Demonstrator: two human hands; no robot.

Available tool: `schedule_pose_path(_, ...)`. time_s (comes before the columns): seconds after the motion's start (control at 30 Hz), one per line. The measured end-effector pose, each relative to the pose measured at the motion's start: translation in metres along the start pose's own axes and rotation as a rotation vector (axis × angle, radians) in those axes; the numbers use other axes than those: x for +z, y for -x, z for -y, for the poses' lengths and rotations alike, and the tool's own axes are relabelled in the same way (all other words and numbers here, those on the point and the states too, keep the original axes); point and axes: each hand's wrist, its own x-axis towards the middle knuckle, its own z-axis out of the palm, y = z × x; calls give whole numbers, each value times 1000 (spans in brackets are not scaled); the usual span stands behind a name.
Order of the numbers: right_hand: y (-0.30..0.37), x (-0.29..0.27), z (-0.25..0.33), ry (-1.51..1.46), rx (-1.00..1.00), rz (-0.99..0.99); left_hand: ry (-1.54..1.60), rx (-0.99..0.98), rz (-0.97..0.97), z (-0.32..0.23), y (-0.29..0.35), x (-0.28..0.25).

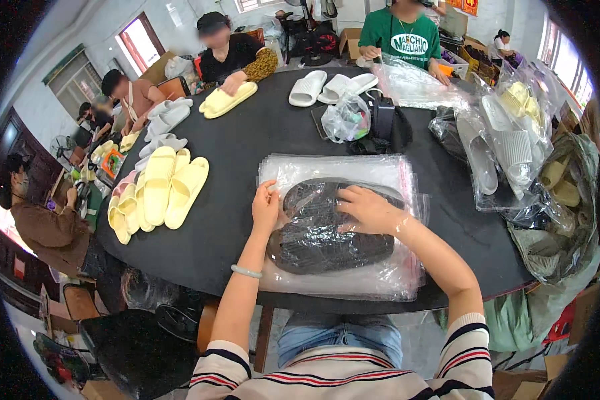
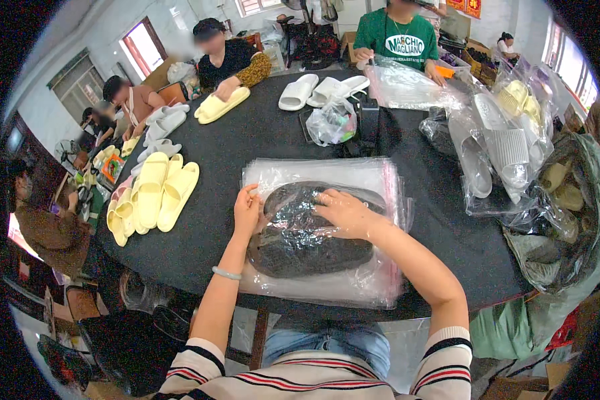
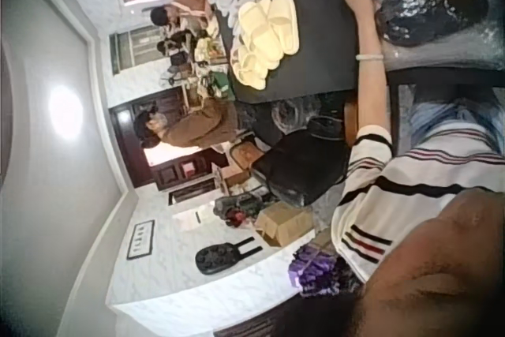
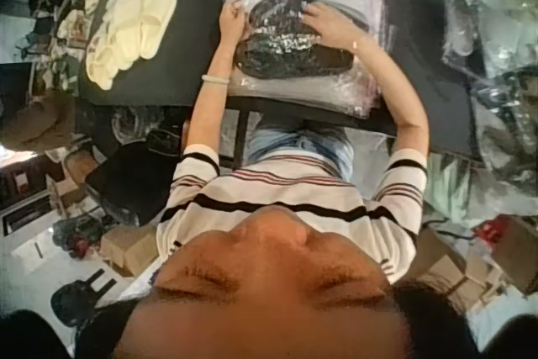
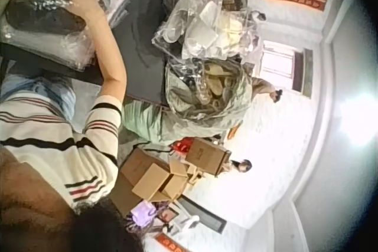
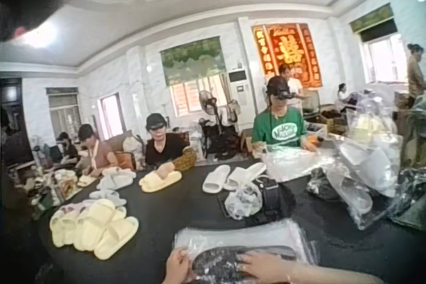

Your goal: The person places pairs of slippers into clear plastic bags on a table. They handle slippers of various colors, including pink, white, yellow, and black, placing them into bags and arranging them on the table. The person works alongside others in a room filled with boxes and supplies.

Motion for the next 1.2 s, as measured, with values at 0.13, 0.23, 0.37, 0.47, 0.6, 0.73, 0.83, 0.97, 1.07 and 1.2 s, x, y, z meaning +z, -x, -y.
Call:
schedule_pose_path(0.13,5,-13,5,71,-24,3,100,13,-10,-3,3,-2)
schedule_pose_path(0.23,35,-41,4,68,-22,7,-85,54,-83,-13,3,1)
schedule_pose_path(0.37,82,-95,18,-230,132,29,-129,37,-114,-9,6,4)
schedule_pose_path(0.47,124,-122,16,-416,339,-57,-185,63,-116,-10,6,7)
schedule_pose_path(0.6,174,-120,-10,-448,509,-230,-168,53,-112,-11,8,7)
schedule_pose_path(0.73,173,-102,-13,-439,519,20,-162,53,-119,-7,7,4)
schedule_pose_path(0.83,159,-79,-7,-147,414,1,-159,33,-107,-18,8,0)
schedule_pose_path(0.97,151,-41,-17,-220,385,-25,-144,78,-113,-13,6,6)
schedule_pose_path(1.07,151,-34,-14,-188,561,-22,-125,75,-108,-10,7,5)
schedule_pose_path(1.2,207,-68,-32,56,1017,-2,-59,82,-139,-9,7,0)
